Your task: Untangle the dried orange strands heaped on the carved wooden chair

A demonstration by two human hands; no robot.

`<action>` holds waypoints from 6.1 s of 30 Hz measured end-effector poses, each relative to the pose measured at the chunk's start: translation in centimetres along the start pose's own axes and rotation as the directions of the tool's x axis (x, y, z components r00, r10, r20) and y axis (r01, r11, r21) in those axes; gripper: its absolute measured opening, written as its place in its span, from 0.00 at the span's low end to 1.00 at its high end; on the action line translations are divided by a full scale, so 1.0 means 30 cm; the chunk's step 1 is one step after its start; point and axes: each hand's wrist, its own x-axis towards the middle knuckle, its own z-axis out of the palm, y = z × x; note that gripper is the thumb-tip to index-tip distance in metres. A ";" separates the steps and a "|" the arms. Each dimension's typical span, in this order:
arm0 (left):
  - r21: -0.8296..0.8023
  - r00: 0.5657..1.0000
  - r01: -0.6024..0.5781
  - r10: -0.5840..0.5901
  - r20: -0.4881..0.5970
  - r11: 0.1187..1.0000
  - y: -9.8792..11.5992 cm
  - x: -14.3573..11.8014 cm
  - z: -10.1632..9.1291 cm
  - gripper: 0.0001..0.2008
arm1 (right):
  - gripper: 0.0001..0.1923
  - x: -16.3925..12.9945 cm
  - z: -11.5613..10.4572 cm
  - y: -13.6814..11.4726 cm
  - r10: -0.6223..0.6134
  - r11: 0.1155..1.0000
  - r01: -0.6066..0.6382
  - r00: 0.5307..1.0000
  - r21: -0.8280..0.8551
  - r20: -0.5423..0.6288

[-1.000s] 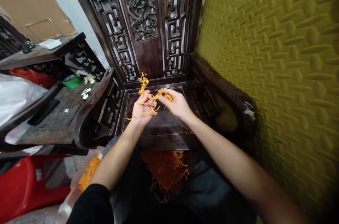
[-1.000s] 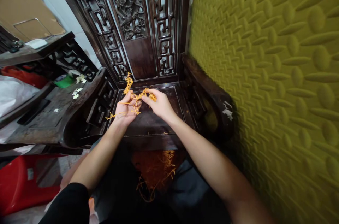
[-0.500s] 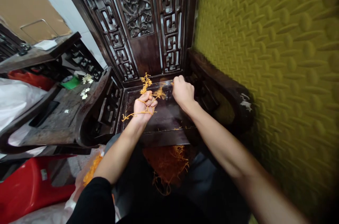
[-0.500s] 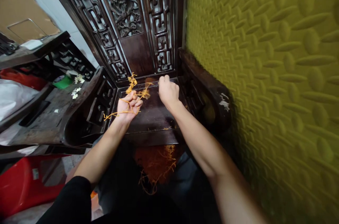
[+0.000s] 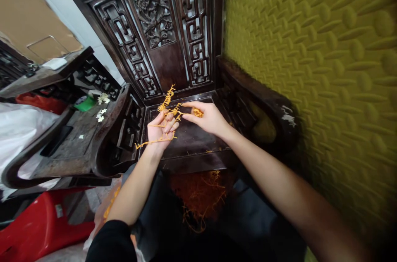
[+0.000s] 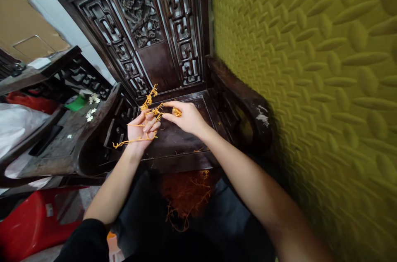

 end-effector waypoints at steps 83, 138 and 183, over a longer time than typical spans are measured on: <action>0.359 0.698 -0.505 -0.127 0.705 -0.785 -0.038 -0.034 -0.112 0.14 | 0.10 -0.043 -0.037 -0.002 -0.061 0.930 0.081 0.996 -0.360 0.066; 0.730 0.859 -0.427 0.013 0.512 -0.533 -0.066 -0.036 -0.179 0.14 | 0.24 0.010 -0.050 -0.007 0.306 0.931 -0.270 0.944 0.245 -0.121; 0.625 0.658 -0.556 -0.750 -0.072 -0.547 -0.521 -0.529 -0.362 0.15 | 0.05 0.002 -0.168 0.043 -0.029 0.997 0.001 0.922 -0.071 -0.386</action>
